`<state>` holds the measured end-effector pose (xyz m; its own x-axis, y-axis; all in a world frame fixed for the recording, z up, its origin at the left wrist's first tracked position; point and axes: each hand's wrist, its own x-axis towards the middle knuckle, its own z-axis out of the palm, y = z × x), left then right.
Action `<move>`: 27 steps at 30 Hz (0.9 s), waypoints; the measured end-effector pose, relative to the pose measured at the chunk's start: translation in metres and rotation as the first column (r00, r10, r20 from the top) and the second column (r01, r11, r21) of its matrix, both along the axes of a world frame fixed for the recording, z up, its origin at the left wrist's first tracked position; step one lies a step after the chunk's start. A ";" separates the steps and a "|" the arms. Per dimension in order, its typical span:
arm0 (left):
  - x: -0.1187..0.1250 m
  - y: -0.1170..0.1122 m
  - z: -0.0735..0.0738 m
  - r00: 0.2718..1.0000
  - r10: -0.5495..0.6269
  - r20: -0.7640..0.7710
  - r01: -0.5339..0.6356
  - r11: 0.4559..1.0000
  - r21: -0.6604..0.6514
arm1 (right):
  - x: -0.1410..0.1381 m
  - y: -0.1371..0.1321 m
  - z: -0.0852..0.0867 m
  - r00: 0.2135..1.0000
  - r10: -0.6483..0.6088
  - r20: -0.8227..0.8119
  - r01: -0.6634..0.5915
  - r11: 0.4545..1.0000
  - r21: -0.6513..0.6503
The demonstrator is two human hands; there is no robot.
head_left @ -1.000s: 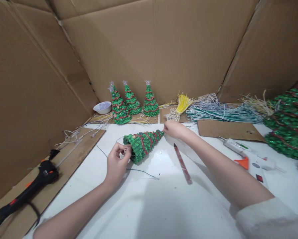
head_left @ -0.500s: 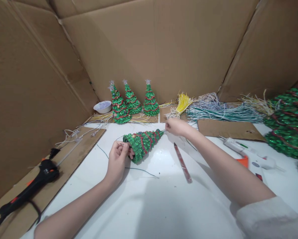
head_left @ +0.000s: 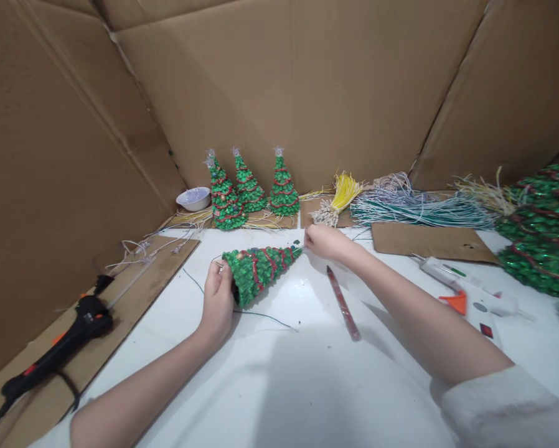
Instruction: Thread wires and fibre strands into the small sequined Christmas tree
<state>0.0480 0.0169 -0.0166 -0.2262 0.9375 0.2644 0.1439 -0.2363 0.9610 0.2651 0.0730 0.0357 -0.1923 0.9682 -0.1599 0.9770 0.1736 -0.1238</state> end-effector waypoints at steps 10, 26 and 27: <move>0.001 0.001 0.005 0.976 -0.079 0.204 0.088 0.995 -0.036 | -0.002 0.001 -0.004 0.997 0.068 -0.042 -0.068 0.998 -0.012; -0.009 0.009 0.008 0.970 -0.076 0.233 0.065 0.996 0.057 | 0.000 -0.009 0.012 0.997 0.000 0.071 0.000 1.000 0.004; -0.010 0.009 0.008 0.968 -0.078 0.239 0.065 0.996 0.060 | 0.000 -0.009 0.013 0.997 -0.001 0.079 0.000 1.000 0.007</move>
